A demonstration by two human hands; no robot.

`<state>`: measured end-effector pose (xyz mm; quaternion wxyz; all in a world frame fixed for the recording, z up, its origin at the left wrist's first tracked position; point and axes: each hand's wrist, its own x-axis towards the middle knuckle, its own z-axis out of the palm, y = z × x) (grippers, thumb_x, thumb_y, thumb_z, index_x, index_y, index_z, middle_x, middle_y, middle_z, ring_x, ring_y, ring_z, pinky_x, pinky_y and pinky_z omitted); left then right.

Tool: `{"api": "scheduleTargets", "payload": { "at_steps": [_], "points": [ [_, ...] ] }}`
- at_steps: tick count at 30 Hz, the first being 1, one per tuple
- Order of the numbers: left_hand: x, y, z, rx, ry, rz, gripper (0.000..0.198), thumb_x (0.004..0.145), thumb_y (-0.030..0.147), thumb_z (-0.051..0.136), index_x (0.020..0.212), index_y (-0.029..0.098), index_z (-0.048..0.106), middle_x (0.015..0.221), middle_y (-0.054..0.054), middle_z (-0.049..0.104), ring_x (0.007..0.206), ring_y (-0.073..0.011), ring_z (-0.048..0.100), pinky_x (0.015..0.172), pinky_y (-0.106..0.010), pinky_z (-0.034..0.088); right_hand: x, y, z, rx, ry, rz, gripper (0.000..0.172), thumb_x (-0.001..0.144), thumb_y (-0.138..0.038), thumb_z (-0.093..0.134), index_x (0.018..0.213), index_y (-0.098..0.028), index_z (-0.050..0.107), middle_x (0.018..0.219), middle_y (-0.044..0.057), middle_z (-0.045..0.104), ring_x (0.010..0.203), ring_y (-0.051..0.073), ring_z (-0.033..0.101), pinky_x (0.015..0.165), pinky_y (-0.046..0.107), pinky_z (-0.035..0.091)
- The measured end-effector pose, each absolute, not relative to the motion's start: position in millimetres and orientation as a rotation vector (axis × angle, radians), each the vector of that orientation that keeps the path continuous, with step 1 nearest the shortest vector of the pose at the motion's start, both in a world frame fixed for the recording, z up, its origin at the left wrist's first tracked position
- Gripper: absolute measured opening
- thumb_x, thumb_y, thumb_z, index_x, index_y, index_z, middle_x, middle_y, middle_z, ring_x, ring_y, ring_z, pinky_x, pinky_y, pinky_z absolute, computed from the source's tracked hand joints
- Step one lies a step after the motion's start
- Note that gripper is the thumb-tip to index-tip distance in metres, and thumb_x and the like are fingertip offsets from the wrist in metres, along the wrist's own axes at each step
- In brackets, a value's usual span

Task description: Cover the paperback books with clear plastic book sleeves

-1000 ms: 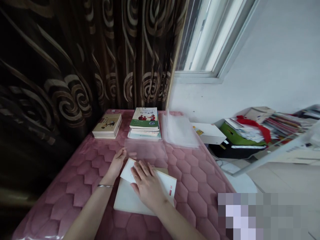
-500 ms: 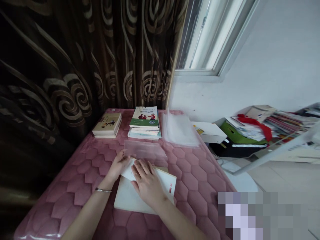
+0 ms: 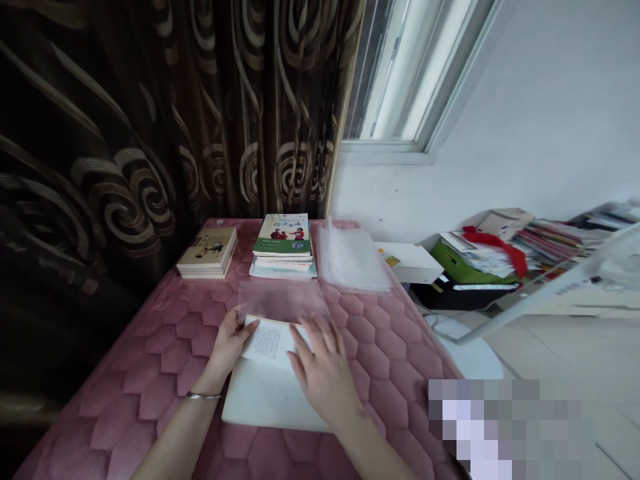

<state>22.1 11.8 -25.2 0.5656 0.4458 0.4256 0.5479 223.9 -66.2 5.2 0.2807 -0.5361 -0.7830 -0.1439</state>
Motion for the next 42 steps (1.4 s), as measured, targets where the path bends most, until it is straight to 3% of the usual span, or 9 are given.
{"api": "scheduleTargets", "payload": {
  "at_steps": [4, 7, 10, 13, 19, 25, 30, 35, 42],
  "points": [
    [23, 13, -30, 0.973, 0.977, 1.310, 0.061, 0.062, 0.037, 0.079, 0.111, 0.019, 0.047, 0.082, -0.001, 0.068, 0.070, -0.0156, 0.066, 0.066, -0.026, 0.050, 260, -64, -9, -1.639, -1.635, -0.256, 0.036, 0.090, -0.048, 0.047, 0.104, -0.016, 0.058, 0.117, 0.017, 0.059, 0.109, 0.031, 0.054, 0.088, 0.048, 0.046],
    [23, 14, -31, 0.980, 1.008, 1.305, 0.062, 0.061, 0.042, 0.079, 0.110, 0.020, 0.047, 0.081, 0.000, 0.067, 0.068, -0.0150, 0.064, 0.064, -0.025, 0.049, 272, -55, -18, -1.731, -1.402, 0.154, 0.041, 0.082, -0.060, 0.050, 0.090, -0.020, 0.054, 0.089, 0.010, 0.064, 0.080, 0.026, 0.063, 0.066, 0.037, 0.050],
    [23, 13, -29, 0.995, 1.021, 1.293, 0.065, 0.061, 0.046, 0.079, 0.112, 0.021, 0.048, 0.083, -0.001, 0.066, 0.068, -0.0148, 0.063, 0.064, -0.025, 0.049, 271, -45, -18, -1.723, -1.336, 0.627, 0.043, 0.079, -0.064, 0.049, 0.069, -0.023, 0.049, 0.060, 0.000, 0.056, 0.055, 0.019, 0.055, 0.052, 0.029, 0.043],
    [23, 10, -26, 1.028, 1.038, 1.294, 0.063, 0.064, 0.048, 0.076, 0.114, 0.020, 0.049, 0.082, 0.000, 0.065, 0.067, -0.0142, 0.062, 0.061, -0.024, 0.048, 269, -35, -12, -1.636, -1.308, 0.847, 0.049, 0.075, -0.066, 0.052, 0.055, -0.023, 0.042, 0.047, -0.004, 0.045, 0.048, 0.014, 0.046, 0.049, 0.026, 0.035],
    [20, 7, -27, 1.120, 1.094, 1.294, 0.056, 0.074, 0.049, 0.068, 0.118, 0.020, 0.052, 0.085, 0.000, 0.065, 0.070, -0.0142, 0.061, 0.060, -0.022, 0.047, 269, -23, -8, -1.579, -1.204, 0.992, 0.046, 0.066, -0.064, 0.061, 0.057, -0.020, 0.053, 0.044, -0.007, 0.039, 0.045, 0.011, 0.038, 0.047, 0.024, 0.029],
    [17, 7, -31, 1.228, 1.088, 1.343, 0.059, 0.070, 0.040, 0.074, 0.122, 0.022, 0.052, 0.117, -0.007, 0.063, 0.103, -0.0210, 0.061, 0.085, -0.029, 0.049, 262, -20, -11, -1.558, -1.111, 0.905, 0.049, 0.062, -0.065, 0.065, 0.054, -0.020, 0.047, 0.047, -0.006, 0.036, 0.047, 0.010, 0.034, 0.045, 0.023, 0.026],
    [22, 6, -30, 1.155, 1.042, 1.332, 0.066, 0.069, 0.036, 0.075, 0.125, 0.019, 0.044, 0.109, -0.008, 0.065, 0.090, -0.0193, 0.065, 0.077, -0.029, 0.053, 259, -23, -12, -1.530, -1.094, 0.848, 0.049, 0.065, -0.066, 0.063, 0.059, -0.020, 0.049, 0.053, -0.005, 0.039, 0.051, 0.011, 0.035, 0.047, 0.024, 0.028],
    [26, 3, -27, 1.113, 0.996, 1.346, 0.060, 0.072, 0.034, 0.073, 0.122, 0.020, 0.043, 0.112, -0.008, 0.063, 0.088, -0.0171, 0.065, 0.074, -0.027, 0.053, 264, -30, -21, -1.476, -1.056, 0.822, 0.042, 0.074, -0.056, 0.059, 0.057, -0.021, 0.043, 0.054, -0.005, 0.039, 0.054, 0.012, 0.037, 0.052, 0.024, 0.030],
    [28, 4, -30, 1.094, 1.057, 1.354, 0.056, 0.071, 0.037, 0.073, 0.117, 0.021, 0.046, 0.106, -0.005, 0.064, 0.086, -0.0165, 0.064, 0.073, -0.027, 0.052, 266, -31, -25, -1.494, -0.955, 0.930, 0.041, 0.066, -0.054, 0.062, 0.051, -0.021, 0.043, 0.051, -0.005, 0.038, 0.052, 0.012, 0.034, 0.051, 0.025, 0.026]
  ]
}}
